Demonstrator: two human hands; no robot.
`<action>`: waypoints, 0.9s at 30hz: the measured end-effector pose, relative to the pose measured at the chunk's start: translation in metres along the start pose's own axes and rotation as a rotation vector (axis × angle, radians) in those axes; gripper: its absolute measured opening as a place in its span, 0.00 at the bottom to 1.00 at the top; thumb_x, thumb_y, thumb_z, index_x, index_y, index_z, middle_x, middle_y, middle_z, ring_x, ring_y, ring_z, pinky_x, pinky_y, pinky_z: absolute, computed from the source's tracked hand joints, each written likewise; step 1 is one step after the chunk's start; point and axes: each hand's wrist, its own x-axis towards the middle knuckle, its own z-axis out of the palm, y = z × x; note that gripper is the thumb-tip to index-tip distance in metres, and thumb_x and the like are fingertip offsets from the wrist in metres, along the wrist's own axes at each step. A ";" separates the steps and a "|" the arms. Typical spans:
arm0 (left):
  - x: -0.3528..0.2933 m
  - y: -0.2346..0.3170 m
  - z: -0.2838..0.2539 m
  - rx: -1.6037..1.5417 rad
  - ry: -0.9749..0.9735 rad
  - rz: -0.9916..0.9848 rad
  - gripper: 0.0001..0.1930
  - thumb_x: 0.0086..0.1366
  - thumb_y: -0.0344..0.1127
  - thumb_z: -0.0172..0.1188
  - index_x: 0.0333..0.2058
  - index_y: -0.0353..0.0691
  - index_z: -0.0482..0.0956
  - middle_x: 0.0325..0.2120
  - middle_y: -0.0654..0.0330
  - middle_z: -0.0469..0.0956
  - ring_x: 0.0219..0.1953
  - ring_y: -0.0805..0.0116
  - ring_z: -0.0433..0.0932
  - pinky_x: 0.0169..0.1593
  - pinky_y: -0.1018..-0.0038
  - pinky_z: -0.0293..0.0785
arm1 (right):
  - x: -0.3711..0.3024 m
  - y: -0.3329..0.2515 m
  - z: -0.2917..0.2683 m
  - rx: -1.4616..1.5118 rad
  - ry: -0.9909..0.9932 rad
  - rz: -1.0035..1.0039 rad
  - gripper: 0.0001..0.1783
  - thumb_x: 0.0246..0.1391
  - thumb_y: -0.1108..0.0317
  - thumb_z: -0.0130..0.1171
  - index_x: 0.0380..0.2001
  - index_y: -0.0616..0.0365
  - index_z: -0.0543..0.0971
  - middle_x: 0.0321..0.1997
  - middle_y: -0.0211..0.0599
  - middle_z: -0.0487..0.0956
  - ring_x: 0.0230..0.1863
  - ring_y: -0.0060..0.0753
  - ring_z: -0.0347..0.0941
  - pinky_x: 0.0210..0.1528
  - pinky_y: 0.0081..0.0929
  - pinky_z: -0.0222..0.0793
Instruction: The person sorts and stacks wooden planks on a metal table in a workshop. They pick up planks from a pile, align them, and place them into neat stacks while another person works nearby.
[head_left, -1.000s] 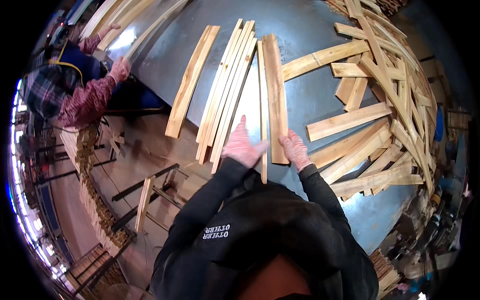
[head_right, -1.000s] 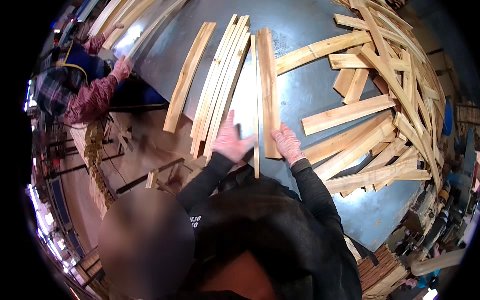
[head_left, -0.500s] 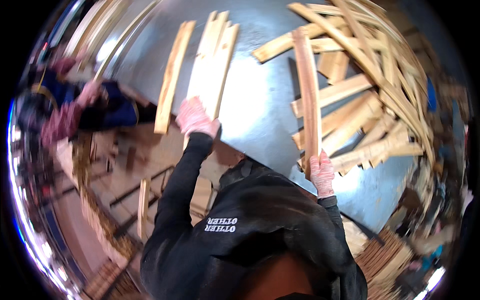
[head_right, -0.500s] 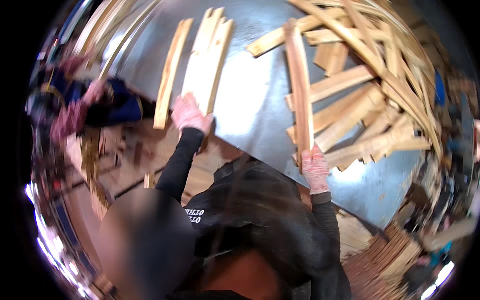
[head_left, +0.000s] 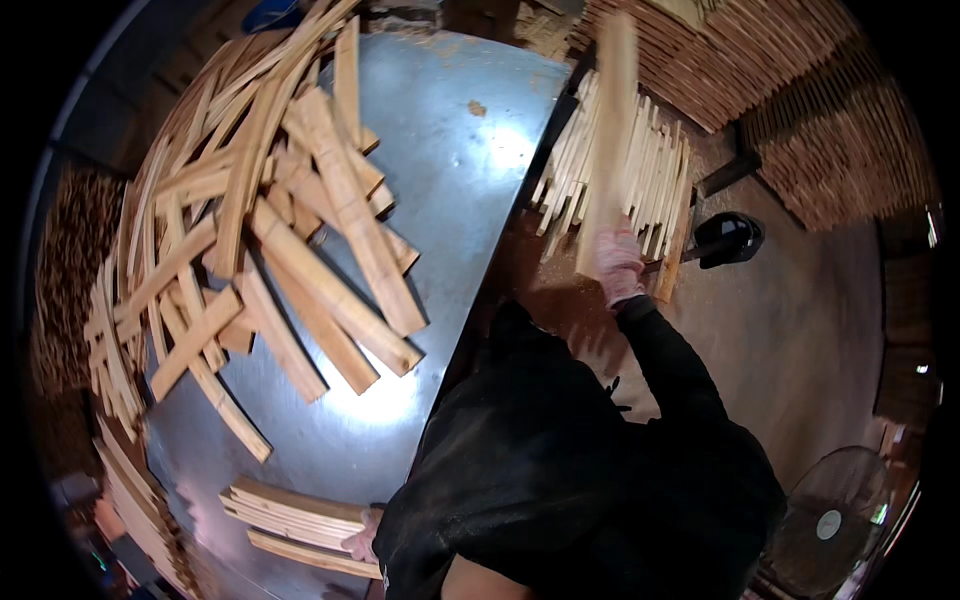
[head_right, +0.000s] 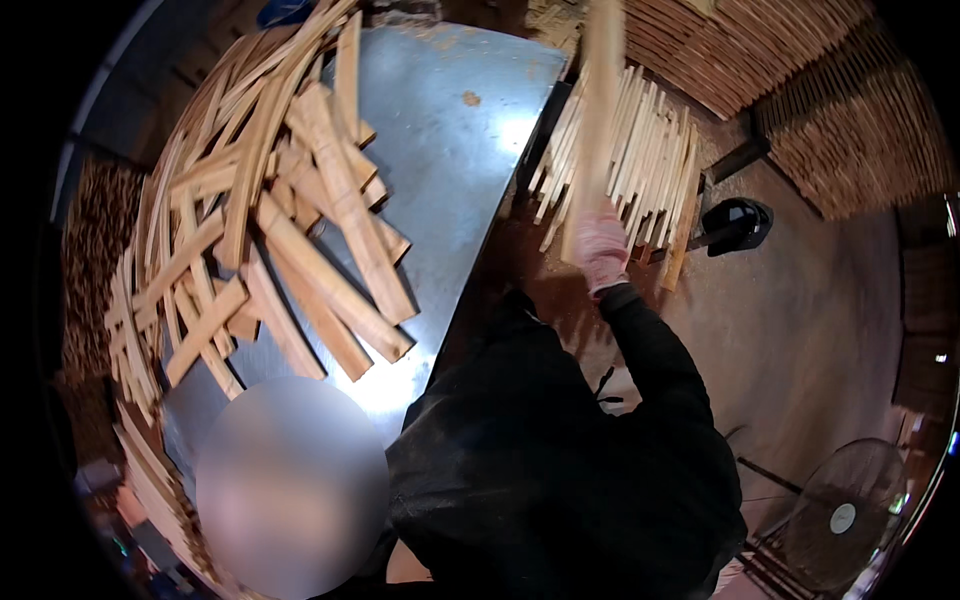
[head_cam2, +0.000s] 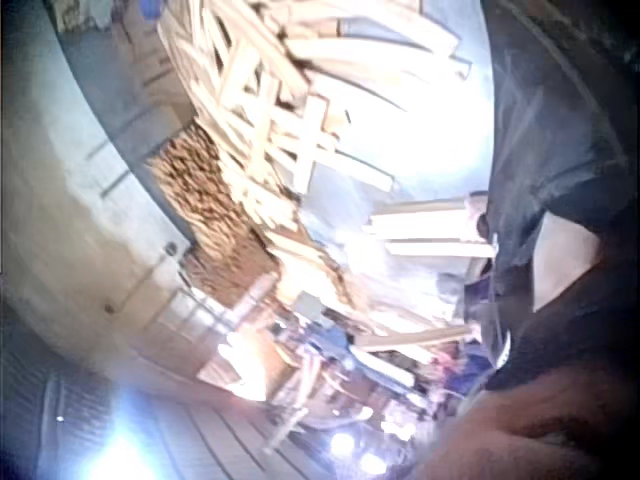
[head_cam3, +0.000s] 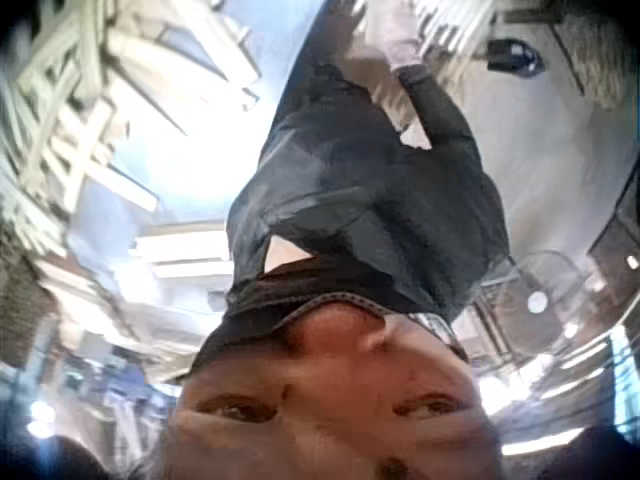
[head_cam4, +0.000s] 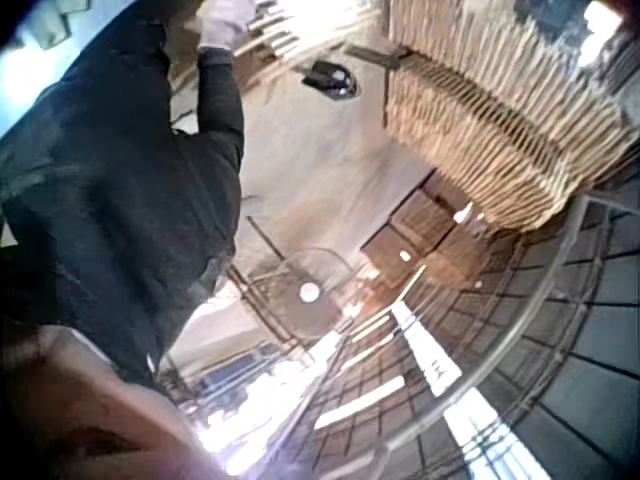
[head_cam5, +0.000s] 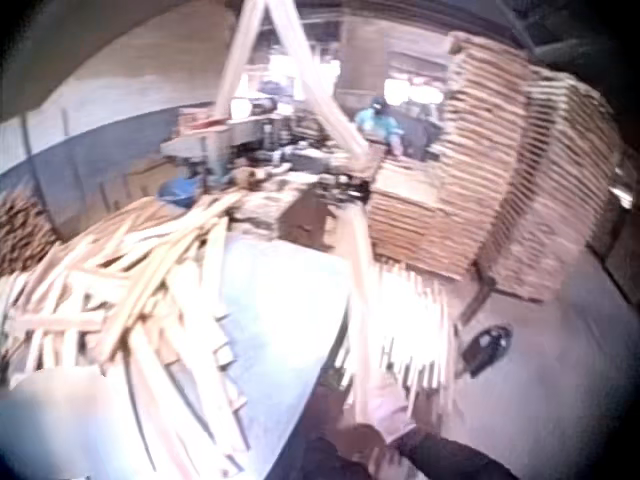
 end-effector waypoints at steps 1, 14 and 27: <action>-0.007 0.021 -0.004 -0.005 0.022 0.048 0.57 0.47 0.65 0.66 0.66 0.32 0.53 0.62 0.44 0.61 0.62 0.47 0.64 0.61 0.57 0.68 | -0.003 0.032 0.030 0.097 -0.183 0.065 0.09 0.58 0.66 0.50 0.38 0.58 0.75 0.26 0.44 0.76 0.29 0.42 0.76 0.37 0.36 0.73; -0.089 0.186 -0.048 0.127 0.092 0.194 0.55 0.45 0.53 0.71 0.67 0.34 0.52 0.62 0.42 0.59 0.63 0.44 0.62 0.62 0.57 0.66 | -0.001 0.185 0.342 0.256 -0.723 0.497 0.20 0.58 0.63 0.47 0.49 0.63 0.74 0.48 0.55 0.79 0.52 0.50 0.76 0.55 0.39 0.71; -0.061 0.191 -0.008 0.142 0.064 0.491 0.47 0.48 0.54 0.70 0.61 0.29 0.62 0.60 0.39 0.66 0.63 0.46 0.63 0.66 0.61 0.62 | -0.041 0.143 0.428 -0.792 -0.364 0.594 0.12 0.60 0.63 0.49 0.36 0.56 0.79 0.40 0.54 0.79 0.39 0.50 0.78 0.48 0.56 0.73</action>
